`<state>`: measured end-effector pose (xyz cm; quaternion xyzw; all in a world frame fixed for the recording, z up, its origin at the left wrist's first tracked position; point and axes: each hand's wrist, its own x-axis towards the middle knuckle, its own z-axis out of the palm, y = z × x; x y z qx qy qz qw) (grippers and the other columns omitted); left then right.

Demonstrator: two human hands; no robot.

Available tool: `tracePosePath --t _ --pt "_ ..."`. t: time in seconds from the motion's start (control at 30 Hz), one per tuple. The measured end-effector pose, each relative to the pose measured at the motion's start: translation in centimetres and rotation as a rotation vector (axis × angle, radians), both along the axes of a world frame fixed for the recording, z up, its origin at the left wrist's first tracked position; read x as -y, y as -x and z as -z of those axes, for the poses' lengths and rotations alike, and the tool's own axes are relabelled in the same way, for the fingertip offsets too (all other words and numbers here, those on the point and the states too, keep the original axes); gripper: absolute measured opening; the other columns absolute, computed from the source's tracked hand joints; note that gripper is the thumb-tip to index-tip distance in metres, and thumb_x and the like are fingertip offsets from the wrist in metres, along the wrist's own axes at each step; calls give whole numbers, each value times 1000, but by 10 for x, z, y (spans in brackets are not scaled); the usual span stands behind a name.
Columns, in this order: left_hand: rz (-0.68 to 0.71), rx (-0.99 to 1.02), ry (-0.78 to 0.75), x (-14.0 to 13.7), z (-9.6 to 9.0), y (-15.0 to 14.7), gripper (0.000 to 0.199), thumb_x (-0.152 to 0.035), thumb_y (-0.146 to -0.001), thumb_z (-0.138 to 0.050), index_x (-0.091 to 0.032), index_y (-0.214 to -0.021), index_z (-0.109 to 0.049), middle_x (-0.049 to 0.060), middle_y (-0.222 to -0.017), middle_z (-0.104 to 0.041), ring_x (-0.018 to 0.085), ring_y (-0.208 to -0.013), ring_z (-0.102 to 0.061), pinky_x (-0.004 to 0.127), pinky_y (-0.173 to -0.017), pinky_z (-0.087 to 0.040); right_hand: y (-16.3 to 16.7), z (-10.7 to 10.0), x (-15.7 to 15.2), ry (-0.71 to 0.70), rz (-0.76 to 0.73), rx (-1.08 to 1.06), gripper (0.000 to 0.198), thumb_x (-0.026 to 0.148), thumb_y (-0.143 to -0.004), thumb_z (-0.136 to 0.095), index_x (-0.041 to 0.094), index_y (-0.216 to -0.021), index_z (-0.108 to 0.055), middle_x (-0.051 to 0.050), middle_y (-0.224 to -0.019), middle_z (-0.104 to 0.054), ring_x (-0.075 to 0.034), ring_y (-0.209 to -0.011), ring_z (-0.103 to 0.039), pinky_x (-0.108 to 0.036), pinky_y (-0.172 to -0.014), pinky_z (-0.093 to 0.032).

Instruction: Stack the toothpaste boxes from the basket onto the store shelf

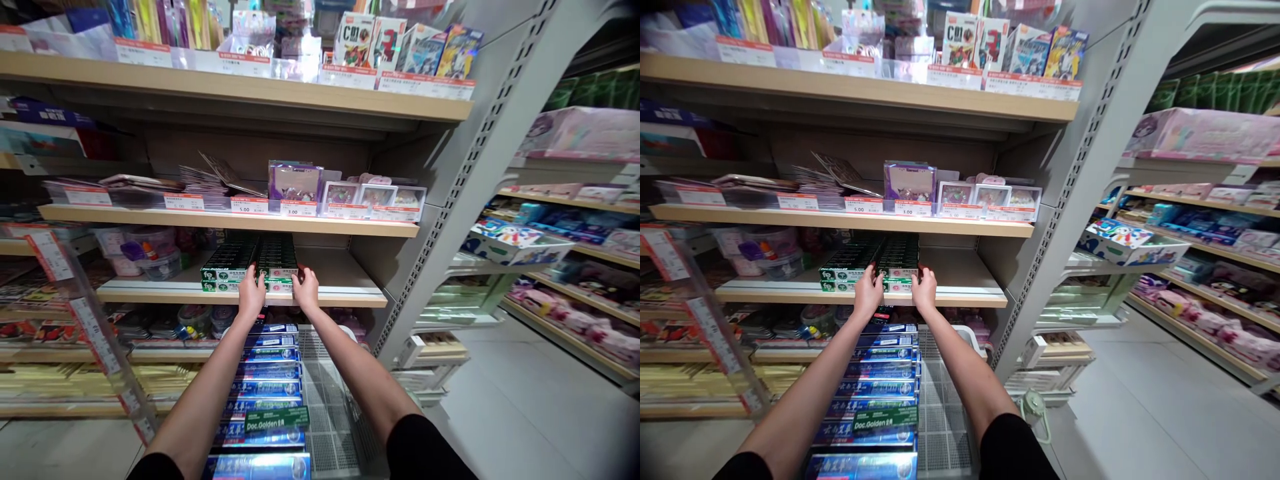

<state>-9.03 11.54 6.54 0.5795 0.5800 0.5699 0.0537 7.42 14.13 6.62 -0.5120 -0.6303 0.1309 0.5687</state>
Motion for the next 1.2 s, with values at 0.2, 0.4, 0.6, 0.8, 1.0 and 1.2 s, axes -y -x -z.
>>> tracePosePath --t 0.2,0.4,0.6,0.8,1.0,1.2 --pt "114 -59 27 39 1 13 50 -30 -91 -52 -15 -138 -48 15 -131 -61 27 -116 -61 43 -102 -47 -10 9 35 -65 -187 -213 37 25 -82 -59 17 -118 -59 -12 -118 -58 -22 -107 -61 -38 -97 -51" --pt "290 -19 134 109 15 24 45 -38 -92 -50 -20 -133 -54 9 -127 -64 23 -114 -63 37 -99 -50 -33 27 106 47 -295 -137 29 29 -84 -61 20 -111 -63 -9 -113 -65 -22 -103 -63 -39 -96 -51" --pt "379 -151 346 177 46 41 34 -41 -91 -50 -23 -113 -67 6 -117 -69 24 -108 -64 37 -93 -52 -65 52 166 359 -564 -28 24 26 -84 -62 22 -107 -65 -7 -111 -66 -20 -103 -63 -38 -93 -51" --pt "622 -260 650 218 56 56 44 -49 -88 -54 -27 -125 -61 7 -123 -65 24 -103 -65 34 -84 -54 -87 69 197 628 -803 -43 36 35 -79 -71 23 -113 -64 -8 -119 -63 -21 -107 -61 -36 -91 -51" --pt "688 -393 674 234 69 59 59 -49 -75 -70 -33 -131 -57 7 -140 -51 30 -127 -49 41 -103 -44 -91 85 206 723 -892 113 68 41 -62 -85 27 -124 -60 -6 -120 -59 -20 -98 -60 -35 -87 -51" --pt "649 -366 661 234 75 56 45 -47 -83 -61 -29 -124 -63 8 -137 -54 28 -125 -52 40 -104 -42 -84 89 211 713 -856 111 49 44 -71 -78 24 -113 -64 -3 -99 -62 -14 -78 -57 -27 -72 -49"
